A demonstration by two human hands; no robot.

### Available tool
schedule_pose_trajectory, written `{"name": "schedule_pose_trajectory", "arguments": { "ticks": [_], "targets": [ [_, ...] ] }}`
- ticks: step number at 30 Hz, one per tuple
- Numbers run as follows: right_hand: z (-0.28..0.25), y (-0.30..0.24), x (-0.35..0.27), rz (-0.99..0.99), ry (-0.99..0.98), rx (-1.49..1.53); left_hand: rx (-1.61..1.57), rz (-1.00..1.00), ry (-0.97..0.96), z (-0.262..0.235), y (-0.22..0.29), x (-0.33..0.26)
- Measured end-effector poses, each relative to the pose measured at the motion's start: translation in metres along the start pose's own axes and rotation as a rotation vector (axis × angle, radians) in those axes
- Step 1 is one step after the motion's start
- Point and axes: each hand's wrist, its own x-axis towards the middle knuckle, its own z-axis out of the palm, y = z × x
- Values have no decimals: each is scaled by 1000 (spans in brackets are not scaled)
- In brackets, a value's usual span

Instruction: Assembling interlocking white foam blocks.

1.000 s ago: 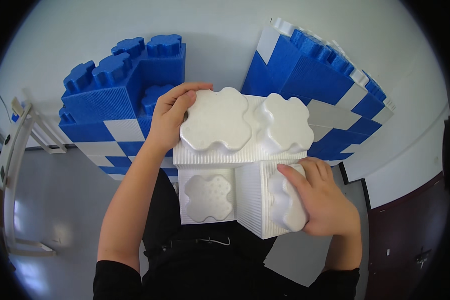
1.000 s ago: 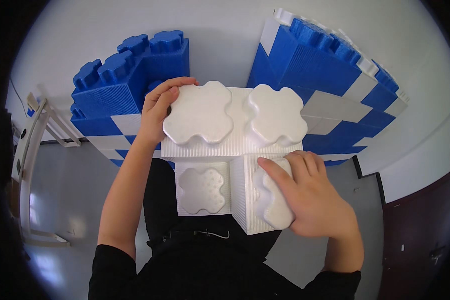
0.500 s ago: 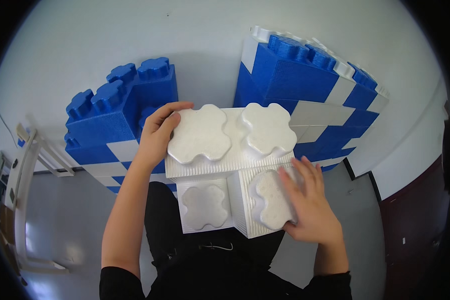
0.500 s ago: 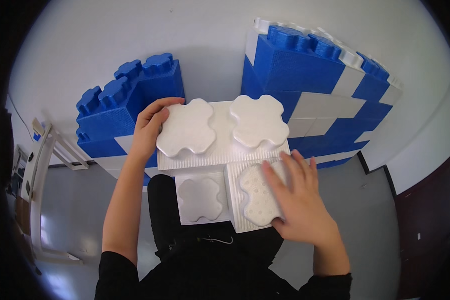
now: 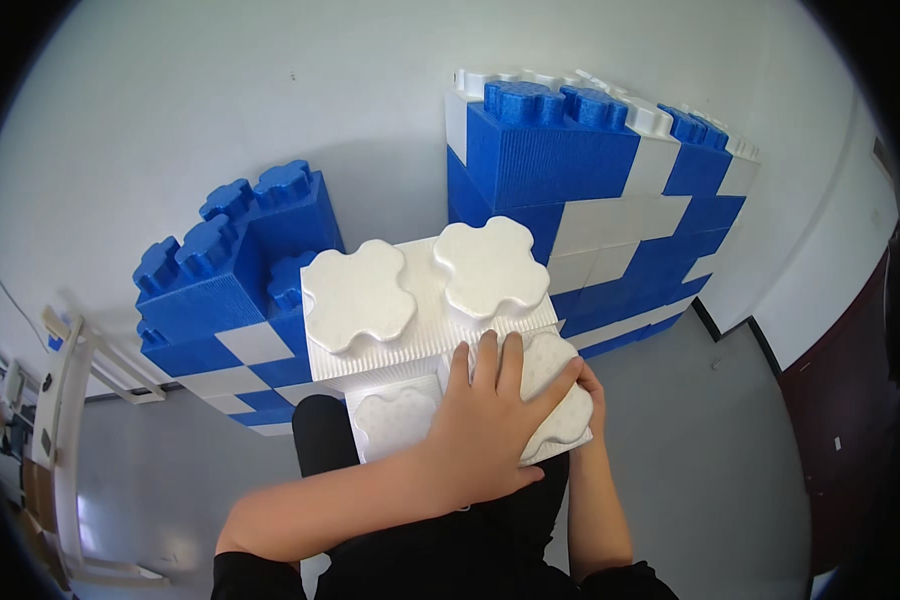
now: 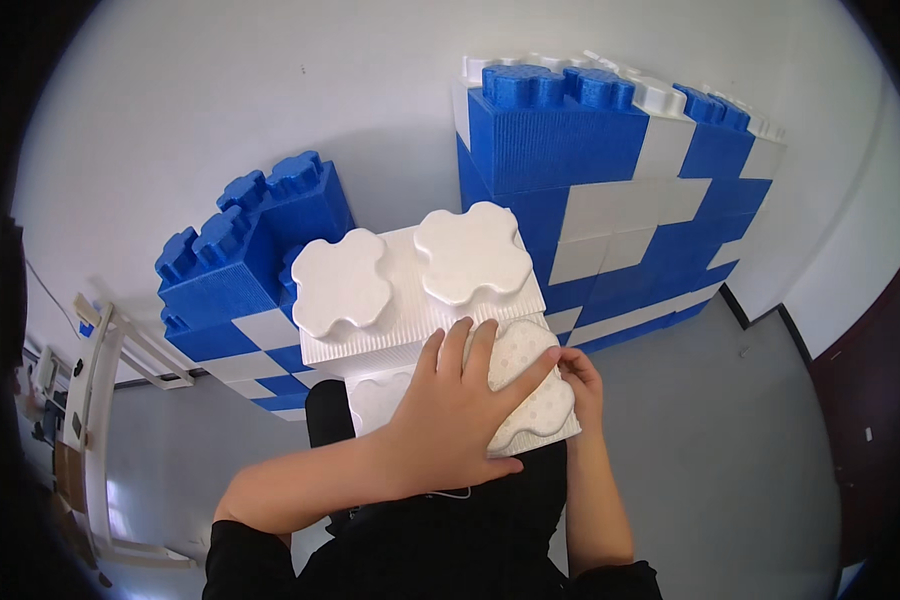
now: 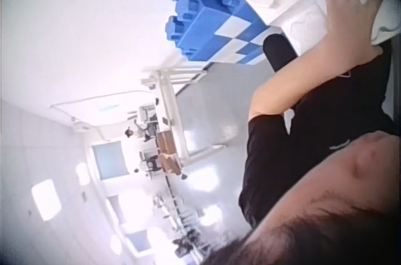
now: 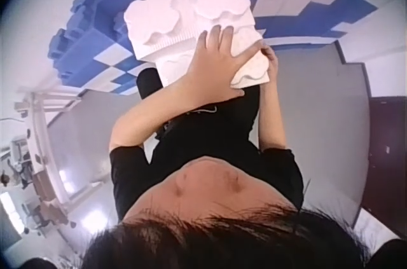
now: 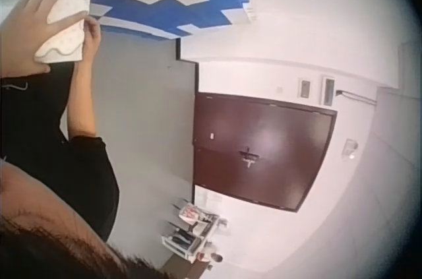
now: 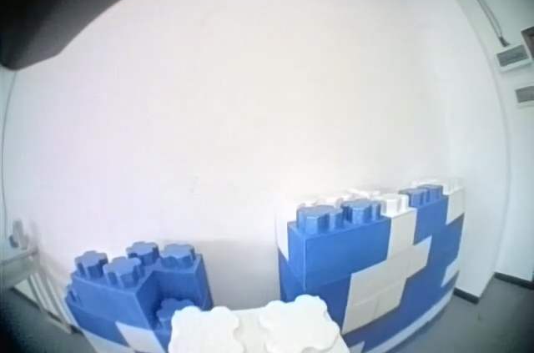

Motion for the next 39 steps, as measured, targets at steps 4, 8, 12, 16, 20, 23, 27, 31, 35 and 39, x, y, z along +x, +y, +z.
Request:
{"name": "schedule_pose_trajectory", "arguments": {
  "ticks": [4, 8, 12, 16, 20, 23, 27, 31, 35, 39],
  "targets": [
    [6, 27, 19, 253, -53, 247, 15, -7, 22, 4, -1, 2],
    [2, 45, 10, 244, -67, 267, -110, -13, 115, 9, -5, 1],
    [-1, 46, 15, 235, -65, 273, -158, -23, 151, 8, -2, 2],
    [-18, 58, -4, 225, -79, 268, -151, -23, 158, 8, 0, -1],
    [-21, 64, -5, 223, -92, 258, -198, -28, 177, 8, 2, -2],
    [-27, 68, -10, 222, -99, 251, -225, -23, 193, 9, 1, -6],
    [-27, 74, -8, 224, -109, 236, -235, -11, 228, 13, -2, -10],
    [-16, 73, 3, 229, -121, 217, -285, -37, 235, 14, -5, -13],
    [-13, 76, 5, 216, -136, 206, -265, -65, 221, 10, -6, -15],
    [-20, 82, 0, 206, -159, 198, -226, 28, 234, 10, -3, -16]
  ]
}}
